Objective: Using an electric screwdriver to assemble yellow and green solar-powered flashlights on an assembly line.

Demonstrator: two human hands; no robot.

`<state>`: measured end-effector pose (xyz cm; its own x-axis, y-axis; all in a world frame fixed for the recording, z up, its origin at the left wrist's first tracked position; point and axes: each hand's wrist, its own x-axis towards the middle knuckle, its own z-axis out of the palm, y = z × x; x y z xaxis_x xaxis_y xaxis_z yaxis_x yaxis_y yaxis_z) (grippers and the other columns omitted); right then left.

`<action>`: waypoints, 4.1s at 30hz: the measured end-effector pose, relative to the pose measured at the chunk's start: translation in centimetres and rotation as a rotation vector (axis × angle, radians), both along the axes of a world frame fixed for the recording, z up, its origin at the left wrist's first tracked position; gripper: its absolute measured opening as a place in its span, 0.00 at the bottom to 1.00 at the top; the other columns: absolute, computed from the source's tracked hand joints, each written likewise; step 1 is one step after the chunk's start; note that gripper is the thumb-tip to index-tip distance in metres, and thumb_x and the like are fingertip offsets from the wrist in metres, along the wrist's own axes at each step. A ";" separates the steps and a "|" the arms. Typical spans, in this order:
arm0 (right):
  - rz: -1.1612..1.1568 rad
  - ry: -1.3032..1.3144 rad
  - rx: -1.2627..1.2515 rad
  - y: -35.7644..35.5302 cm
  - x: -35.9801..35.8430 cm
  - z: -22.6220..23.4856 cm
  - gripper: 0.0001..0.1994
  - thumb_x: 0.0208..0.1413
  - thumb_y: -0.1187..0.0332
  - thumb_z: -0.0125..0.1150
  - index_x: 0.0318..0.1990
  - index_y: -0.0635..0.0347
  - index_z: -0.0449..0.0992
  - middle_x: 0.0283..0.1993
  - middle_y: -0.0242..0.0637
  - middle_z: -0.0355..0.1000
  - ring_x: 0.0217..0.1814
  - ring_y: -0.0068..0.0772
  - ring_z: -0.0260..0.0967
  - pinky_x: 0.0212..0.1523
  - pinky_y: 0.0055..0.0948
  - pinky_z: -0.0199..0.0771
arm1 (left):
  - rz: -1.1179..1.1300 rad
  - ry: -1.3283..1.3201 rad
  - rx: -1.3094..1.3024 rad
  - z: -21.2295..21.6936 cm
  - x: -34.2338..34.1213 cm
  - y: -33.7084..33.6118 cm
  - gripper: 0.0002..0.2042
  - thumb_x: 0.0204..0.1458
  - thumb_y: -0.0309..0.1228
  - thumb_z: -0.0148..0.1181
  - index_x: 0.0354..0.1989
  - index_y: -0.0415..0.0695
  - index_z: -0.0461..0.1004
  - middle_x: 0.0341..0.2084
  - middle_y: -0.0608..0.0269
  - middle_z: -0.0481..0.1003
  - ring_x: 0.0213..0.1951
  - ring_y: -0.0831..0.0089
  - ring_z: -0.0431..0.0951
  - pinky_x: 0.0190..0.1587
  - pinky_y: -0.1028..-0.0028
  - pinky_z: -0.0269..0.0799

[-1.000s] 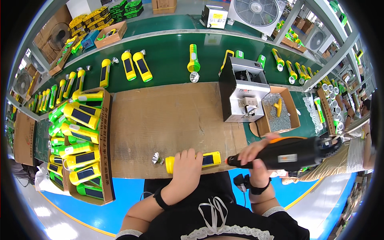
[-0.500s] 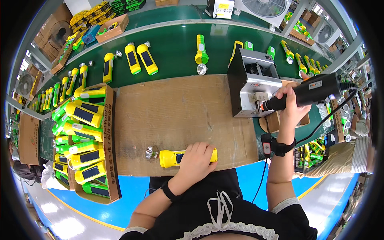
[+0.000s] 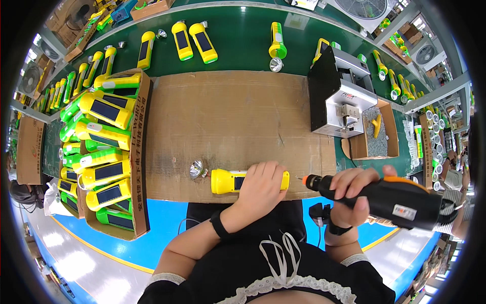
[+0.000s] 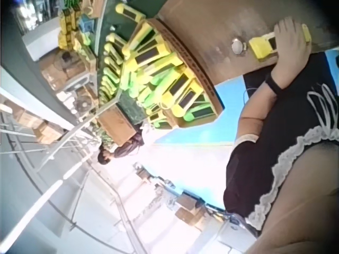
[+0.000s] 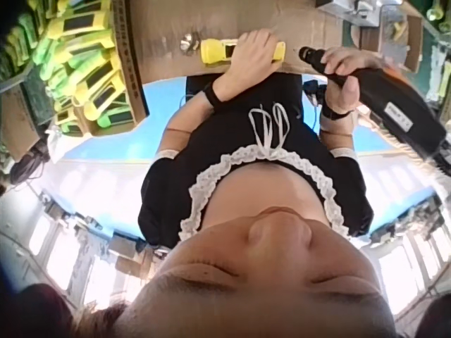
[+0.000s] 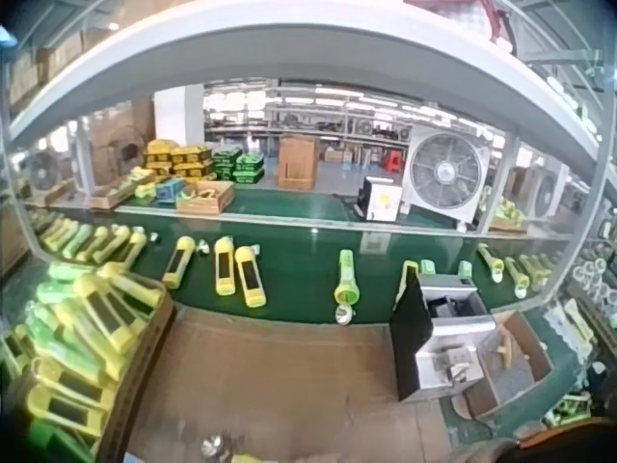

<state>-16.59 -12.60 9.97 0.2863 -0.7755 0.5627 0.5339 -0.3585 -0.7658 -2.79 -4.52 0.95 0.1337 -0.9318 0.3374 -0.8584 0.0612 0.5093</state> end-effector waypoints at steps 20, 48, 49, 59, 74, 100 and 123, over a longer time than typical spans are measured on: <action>0.057 0.150 -0.011 0.1 1.4 -1.0 0.31 0.51 0.66 0.60 0.56 0.57 0.46 0.26 0.35 0.64 0.26 0.30 0.67 0.35 0.34 0.72 | 0.020 0.028 -0.046 -0.5 -0.1 0.2 0.20 0.32 0.32 0.65 0.37 0.44 0.68 0.34 0.60 0.67 0.38 0.64 0.69 0.41 0.68 0.63; 0.317 0.150 -0.035 -1.6 2.2 -3.5 0.25 0.49 0.73 0.60 0.50 0.58 0.52 0.23 0.35 0.65 0.24 0.29 0.65 0.31 0.30 0.71 | 0.008 0.107 0.047 0.4 0.2 -0.2 0.21 0.31 0.33 0.68 0.37 0.45 0.70 0.34 0.60 0.67 0.39 0.62 0.70 0.40 0.66 0.64; 0.234 0.105 -0.024 -1.3 1.9 -3.1 0.26 0.49 0.71 0.61 0.52 0.58 0.52 0.23 0.35 0.65 0.24 0.29 0.66 0.30 0.30 0.71 | 0.011 0.107 0.050 0.3 0.1 -0.2 0.21 0.31 0.33 0.68 0.37 0.45 0.70 0.34 0.61 0.67 0.39 0.62 0.70 0.40 0.66 0.64; -0.349 -0.082 -0.268 -7.5 -2.3 1.9 0.33 0.52 0.71 0.56 0.63 0.66 0.46 0.28 0.37 0.62 0.22 0.29 0.62 0.28 0.34 0.68 | 0.022 0.105 0.038 0.6 0.2 -0.3 0.21 0.30 0.32 0.70 0.36 0.46 0.71 0.36 0.61 0.68 0.40 0.62 0.70 0.41 0.66 0.65; -0.506 0.151 -0.240 -13.3 -2.1 1.0 0.24 0.48 0.77 0.53 0.54 0.75 0.57 0.21 0.37 0.68 0.21 0.27 0.67 0.27 0.25 0.69 | 0.049 -0.031 -0.055 0.0 -1.4 -0.3 0.21 0.29 0.32 0.71 0.36 0.46 0.72 0.37 0.61 0.70 0.39 0.60 0.71 0.41 0.65 0.66; -0.496 -0.003 -0.209 -12.5 -1.9 0.8 0.22 0.49 0.79 0.55 0.53 0.71 0.60 0.25 0.35 0.69 0.23 0.24 0.69 0.28 0.22 0.70 | 0.048 -0.085 0.160 3.3 6.2 5.0 0.23 0.34 0.33 0.69 0.42 0.43 0.70 0.38 0.57 0.69 0.45 0.58 0.67 0.51 0.61 0.58; 0.146 0.060 -0.051 3.9 3.5 -0.4 0.30 0.50 0.67 0.61 0.55 0.54 0.47 0.26 0.33 0.64 0.26 0.30 0.66 0.34 0.35 0.71 | 0.090 0.041 -0.111 0.0 4.1 2.8 0.21 0.32 0.34 0.68 0.37 0.43 0.70 0.35 0.55 0.65 0.42 0.55 0.65 0.50 0.58 0.56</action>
<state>-13.10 -8.68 9.60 0.4286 -0.6941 0.5784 0.5369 -0.3192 -0.7809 1.27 -1.73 0.94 0.2308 -0.8727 0.4303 -0.8418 0.0427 0.5381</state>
